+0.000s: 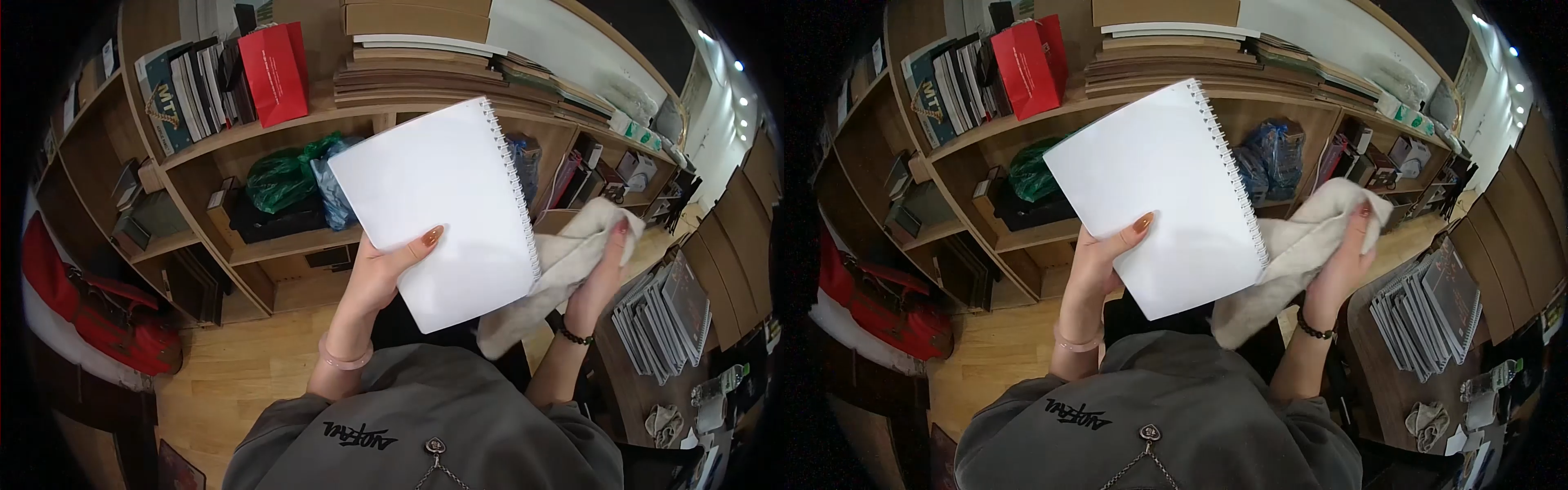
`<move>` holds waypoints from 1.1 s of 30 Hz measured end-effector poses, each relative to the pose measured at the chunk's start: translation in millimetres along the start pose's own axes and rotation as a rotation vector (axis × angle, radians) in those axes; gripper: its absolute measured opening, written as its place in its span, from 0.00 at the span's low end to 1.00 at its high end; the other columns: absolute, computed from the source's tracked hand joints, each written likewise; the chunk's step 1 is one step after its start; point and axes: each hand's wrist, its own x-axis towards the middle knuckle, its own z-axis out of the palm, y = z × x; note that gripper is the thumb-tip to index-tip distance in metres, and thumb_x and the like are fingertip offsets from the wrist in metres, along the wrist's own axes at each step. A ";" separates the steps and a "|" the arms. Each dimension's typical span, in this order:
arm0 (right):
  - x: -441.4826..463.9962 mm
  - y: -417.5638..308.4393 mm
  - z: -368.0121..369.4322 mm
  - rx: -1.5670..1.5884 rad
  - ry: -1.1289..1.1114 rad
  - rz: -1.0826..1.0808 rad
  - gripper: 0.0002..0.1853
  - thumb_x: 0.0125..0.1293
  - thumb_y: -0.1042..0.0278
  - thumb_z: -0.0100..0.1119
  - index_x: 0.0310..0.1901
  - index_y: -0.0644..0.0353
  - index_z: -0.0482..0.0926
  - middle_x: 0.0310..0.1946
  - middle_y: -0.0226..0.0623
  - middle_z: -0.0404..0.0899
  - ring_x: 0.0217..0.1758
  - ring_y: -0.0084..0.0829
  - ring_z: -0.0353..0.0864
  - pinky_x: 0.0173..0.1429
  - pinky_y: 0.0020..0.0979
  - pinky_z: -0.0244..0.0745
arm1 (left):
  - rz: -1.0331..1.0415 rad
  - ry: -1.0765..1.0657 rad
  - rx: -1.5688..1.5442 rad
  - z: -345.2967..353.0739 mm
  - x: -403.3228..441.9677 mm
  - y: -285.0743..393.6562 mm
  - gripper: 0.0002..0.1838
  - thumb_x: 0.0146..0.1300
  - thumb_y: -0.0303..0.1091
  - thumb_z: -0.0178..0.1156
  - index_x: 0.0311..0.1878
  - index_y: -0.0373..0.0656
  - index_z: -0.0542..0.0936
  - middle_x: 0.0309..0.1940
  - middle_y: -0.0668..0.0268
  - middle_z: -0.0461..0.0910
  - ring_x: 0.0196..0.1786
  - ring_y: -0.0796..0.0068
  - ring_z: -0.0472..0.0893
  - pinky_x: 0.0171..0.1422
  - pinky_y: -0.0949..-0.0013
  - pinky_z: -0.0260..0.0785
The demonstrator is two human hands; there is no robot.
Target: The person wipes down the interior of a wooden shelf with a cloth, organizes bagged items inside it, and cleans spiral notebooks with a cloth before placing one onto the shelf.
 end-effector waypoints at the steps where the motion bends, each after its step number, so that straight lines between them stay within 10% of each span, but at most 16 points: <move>1: -0.3 -9.3 4.5 0.258 0.154 0.002 0.18 0.66 0.60 0.49 0.52 0.65 0.70 0.38 0.36 0.78 0.33 0.21 0.74 0.40 0.16 0.67 | -0.006 -0.029 0.041 -2.9 -0.6 3.9 0.21 0.53 0.23 0.63 0.51 0.35 0.71 0.44 0.63 0.76 0.46 0.76 0.75 0.50 0.72 0.68; 4: -15.8 -1.0 -4.1 0.340 -0.171 0.057 0.21 0.66 0.62 0.47 0.55 0.69 0.67 0.49 0.45 0.72 0.42 0.25 0.75 0.44 0.21 0.70 | -0.037 -0.096 0.125 -3.7 -6.4 9.6 0.21 0.53 0.23 0.63 0.51 0.35 0.71 0.43 0.64 0.76 0.45 0.76 0.75 0.48 0.72 0.69; 6: -38.3 4.9 10.0 -0.201 -0.720 -0.334 0.30 0.66 0.64 0.45 0.66 0.64 0.49 0.66 0.50 0.50 0.68 0.42 0.53 0.67 0.40 0.52 | 0.015 -0.152 0.134 3.4 -13.2 9.0 0.19 0.53 0.23 0.62 0.49 0.35 0.72 0.41 0.64 0.77 0.43 0.78 0.75 0.47 0.73 0.69; 9: -27.3 -16.2 43.4 -0.294 -0.808 -0.468 0.33 0.64 0.67 0.48 0.67 0.63 0.46 0.68 0.52 0.45 0.72 0.40 0.42 0.70 0.39 0.40 | 0.072 -0.208 0.251 9.3 -16.7 18.3 0.17 0.53 0.22 0.61 0.48 0.35 0.73 0.39 0.65 0.77 0.42 0.79 0.75 0.46 0.74 0.69; 13: -8.6 -29.9 48.3 -0.588 -0.929 -0.788 0.32 0.62 0.70 0.52 0.65 0.65 0.52 0.66 0.53 0.50 0.69 0.39 0.51 0.68 0.35 0.49 | 0.075 -0.223 0.434 9.2 -21.6 22.5 0.13 0.54 0.22 0.61 0.44 0.34 0.75 0.37 0.66 0.78 0.40 0.80 0.75 0.44 0.75 0.69; 17: 3.5 -18.3 65.3 -0.093 -0.649 -0.465 0.27 0.60 0.69 0.55 0.61 0.67 0.62 0.62 0.51 0.59 0.64 0.34 0.61 0.63 0.30 0.59 | 0.024 -0.207 0.325 11.7 -20.2 15.2 0.12 0.55 0.23 0.60 0.43 0.34 0.76 0.35 0.66 0.79 0.39 0.81 0.76 0.43 0.76 0.69; 29: -10.3 -10.0 44.7 -0.097 -0.280 0.205 0.23 0.61 0.64 0.58 0.54 0.67 0.68 0.48 0.36 0.73 0.46 0.20 0.72 0.48 0.21 0.67 | 0.040 -0.301 0.414 18.5 -24.5 19.8 0.10 0.55 0.24 0.60 0.41 0.33 0.77 0.33 0.66 0.80 0.35 0.81 0.76 0.39 0.76 0.69; 33: -17.8 -18.4 49.8 -0.025 -0.684 0.044 0.20 0.63 0.59 0.55 0.50 0.67 0.71 0.45 0.35 0.74 0.42 0.19 0.72 0.44 0.20 0.68 | 0.013 -0.258 0.392 15.7 -24.4 21.6 0.10 0.55 0.23 0.60 0.41 0.33 0.78 0.33 0.66 0.80 0.35 0.81 0.76 0.39 0.76 0.69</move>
